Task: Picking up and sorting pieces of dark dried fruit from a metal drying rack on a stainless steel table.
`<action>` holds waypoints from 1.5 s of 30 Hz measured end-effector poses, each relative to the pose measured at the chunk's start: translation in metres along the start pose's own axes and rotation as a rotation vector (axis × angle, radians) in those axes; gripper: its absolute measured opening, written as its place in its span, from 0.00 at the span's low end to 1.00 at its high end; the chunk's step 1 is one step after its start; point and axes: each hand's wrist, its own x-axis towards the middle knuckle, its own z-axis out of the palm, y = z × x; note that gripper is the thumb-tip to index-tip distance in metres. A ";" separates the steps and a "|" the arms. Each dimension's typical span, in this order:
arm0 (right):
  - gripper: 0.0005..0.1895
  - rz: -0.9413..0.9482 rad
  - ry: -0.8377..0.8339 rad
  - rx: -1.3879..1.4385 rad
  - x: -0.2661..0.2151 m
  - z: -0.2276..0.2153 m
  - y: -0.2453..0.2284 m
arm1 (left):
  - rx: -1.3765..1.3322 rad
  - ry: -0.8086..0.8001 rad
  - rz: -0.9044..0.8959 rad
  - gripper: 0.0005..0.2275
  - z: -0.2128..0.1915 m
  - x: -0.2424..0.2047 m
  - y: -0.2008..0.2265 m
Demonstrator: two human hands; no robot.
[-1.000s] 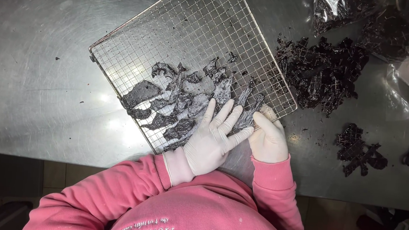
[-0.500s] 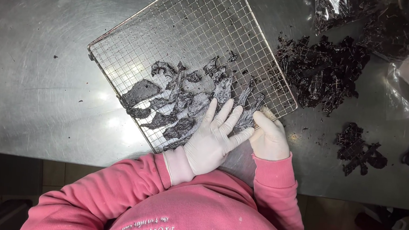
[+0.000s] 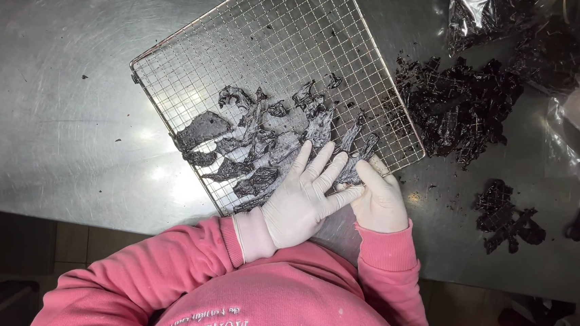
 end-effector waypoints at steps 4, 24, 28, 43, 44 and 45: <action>0.16 -0.011 0.069 -0.049 -0.002 0.014 -0.005 | 0.067 -0.101 -0.021 0.25 -0.025 0.000 0.004; 0.18 -0.091 0.042 0.052 0.004 0.021 -0.003 | 0.016 -0.183 -0.040 0.32 -0.024 -0.017 -0.003; 0.18 -0.103 0.072 0.046 0.003 0.028 -0.004 | 0.009 -0.191 -0.038 0.33 -0.024 -0.018 -0.004; 0.12 -0.064 0.148 -0.078 0.005 0.018 -0.006 | 0.005 -0.221 -0.043 0.33 -0.022 -0.019 -0.003; 0.12 -0.049 0.146 -0.070 0.004 0.016 -0.005 | 0.010 -0.221 -0.037 0.33 -0.021 -0.020 -0.003; 0.12 -0.034 0.144 -0.061 0.004 0.013 -0.004 | 0.016 -0.221 -0.031 0.33 -0.020 -0.022 -0.003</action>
